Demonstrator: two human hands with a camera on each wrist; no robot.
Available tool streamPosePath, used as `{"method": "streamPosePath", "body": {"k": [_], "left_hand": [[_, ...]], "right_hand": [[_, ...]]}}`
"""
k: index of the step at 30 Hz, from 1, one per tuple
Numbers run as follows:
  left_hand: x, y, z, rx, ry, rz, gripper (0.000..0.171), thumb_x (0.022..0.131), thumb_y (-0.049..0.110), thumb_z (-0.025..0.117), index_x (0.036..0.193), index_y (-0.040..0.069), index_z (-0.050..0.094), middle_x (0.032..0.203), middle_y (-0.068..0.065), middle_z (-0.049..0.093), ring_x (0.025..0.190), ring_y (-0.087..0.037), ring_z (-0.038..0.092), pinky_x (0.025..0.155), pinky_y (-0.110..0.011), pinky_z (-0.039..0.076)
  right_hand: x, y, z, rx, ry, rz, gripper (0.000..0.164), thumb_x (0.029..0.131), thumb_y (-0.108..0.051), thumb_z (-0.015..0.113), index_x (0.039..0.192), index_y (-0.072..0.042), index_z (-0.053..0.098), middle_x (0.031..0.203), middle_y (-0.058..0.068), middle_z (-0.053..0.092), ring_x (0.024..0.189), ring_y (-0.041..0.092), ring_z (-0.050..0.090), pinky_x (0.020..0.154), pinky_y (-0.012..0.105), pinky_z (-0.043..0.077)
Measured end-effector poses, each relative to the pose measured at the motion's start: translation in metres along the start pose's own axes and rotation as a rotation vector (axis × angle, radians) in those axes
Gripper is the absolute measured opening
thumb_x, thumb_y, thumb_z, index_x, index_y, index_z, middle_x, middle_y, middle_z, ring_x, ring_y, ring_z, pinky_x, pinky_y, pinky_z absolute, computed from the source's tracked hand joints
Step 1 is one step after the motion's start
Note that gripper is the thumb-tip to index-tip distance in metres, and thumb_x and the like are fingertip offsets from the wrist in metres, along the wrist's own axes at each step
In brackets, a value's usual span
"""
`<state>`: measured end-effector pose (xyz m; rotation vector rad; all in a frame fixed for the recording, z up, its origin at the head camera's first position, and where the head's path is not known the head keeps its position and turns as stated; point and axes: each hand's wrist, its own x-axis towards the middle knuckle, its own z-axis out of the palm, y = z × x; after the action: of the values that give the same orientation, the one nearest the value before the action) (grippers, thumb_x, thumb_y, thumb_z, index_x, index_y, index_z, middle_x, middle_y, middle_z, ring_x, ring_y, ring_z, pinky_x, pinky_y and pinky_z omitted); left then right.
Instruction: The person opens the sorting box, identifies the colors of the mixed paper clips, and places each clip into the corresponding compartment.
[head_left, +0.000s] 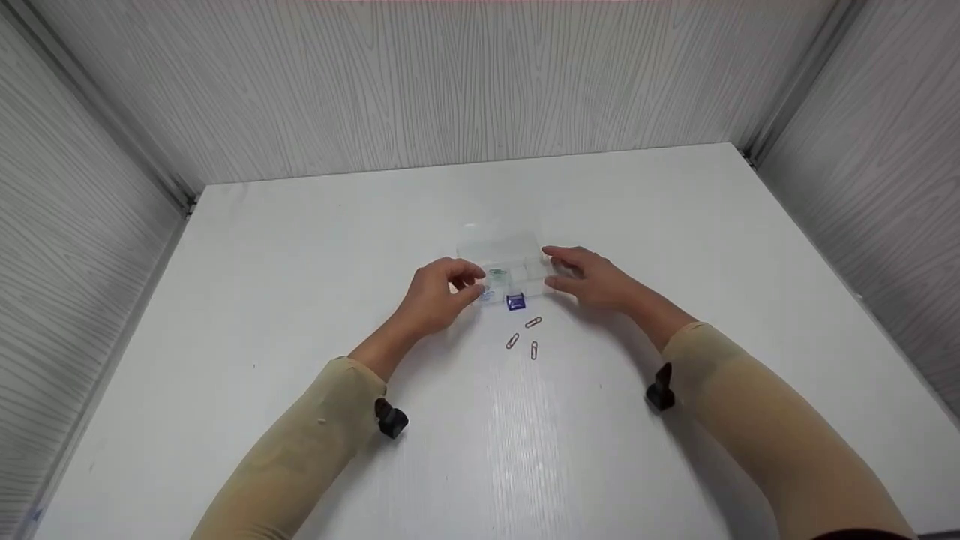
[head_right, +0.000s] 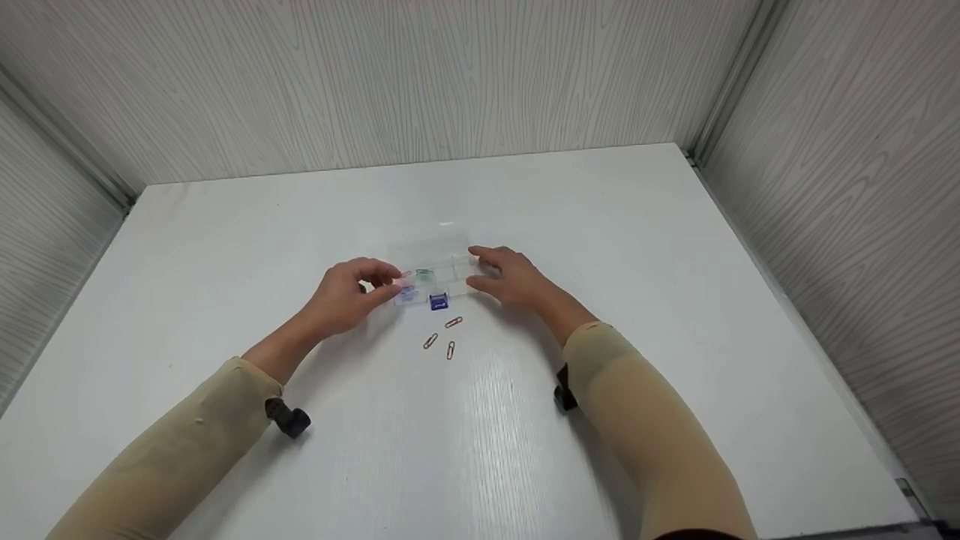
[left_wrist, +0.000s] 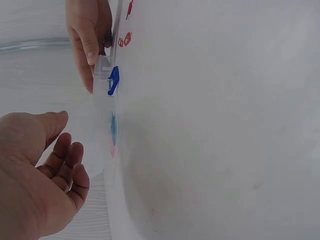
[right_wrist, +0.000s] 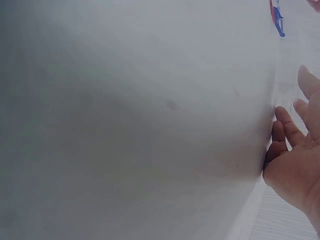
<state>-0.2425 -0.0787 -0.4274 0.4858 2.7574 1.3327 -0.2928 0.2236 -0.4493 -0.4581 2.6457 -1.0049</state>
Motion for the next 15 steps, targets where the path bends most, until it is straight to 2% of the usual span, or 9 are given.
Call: {"method": "streamPosePath", "body": {"k": [7, 15], "left_hand": [[-0.017, 0.003, 0.005, -0.045, -0.067, 0.033, 0.022, 0.102, 0.016, 0.073, 0.122, 0.007, 0.075, 0.107, -0.001, 0.069, 0.101, -0.020, 0.060, 0.092, -0.036, 0.050], [-0.023, 0.002, 0.023, -0.071, -0.194, 0.039, 0.019, 0.100, 0.016, 0.074, 0.118, 0.008, 0.078, 0.102, 0.001, 0.069, 0.097, -0.019, 0.060, 0.089, -0.033, 0.050]], "right_hand": [[0.001, 0.000, 0.000, -0.005, 0.002, 0.001, 0.068, 0.106, -0.042, 0.064, 0.166, -0.023, 0.039, 0.166, 0.010, 0.042, 0.157, 0.031, 0.029, 0.126, 0.051, 0.021], [0.002, 0.000, 0.001, -0.021, -0.001, 0.008, 0.069, 0.106, -0.046, 0.063, 0.166, -0.025, 0.037, 0.166, 0.010, 0.042, 0.157, 0.032, 0.029, 0.126, 0.053, 0.020]]}}
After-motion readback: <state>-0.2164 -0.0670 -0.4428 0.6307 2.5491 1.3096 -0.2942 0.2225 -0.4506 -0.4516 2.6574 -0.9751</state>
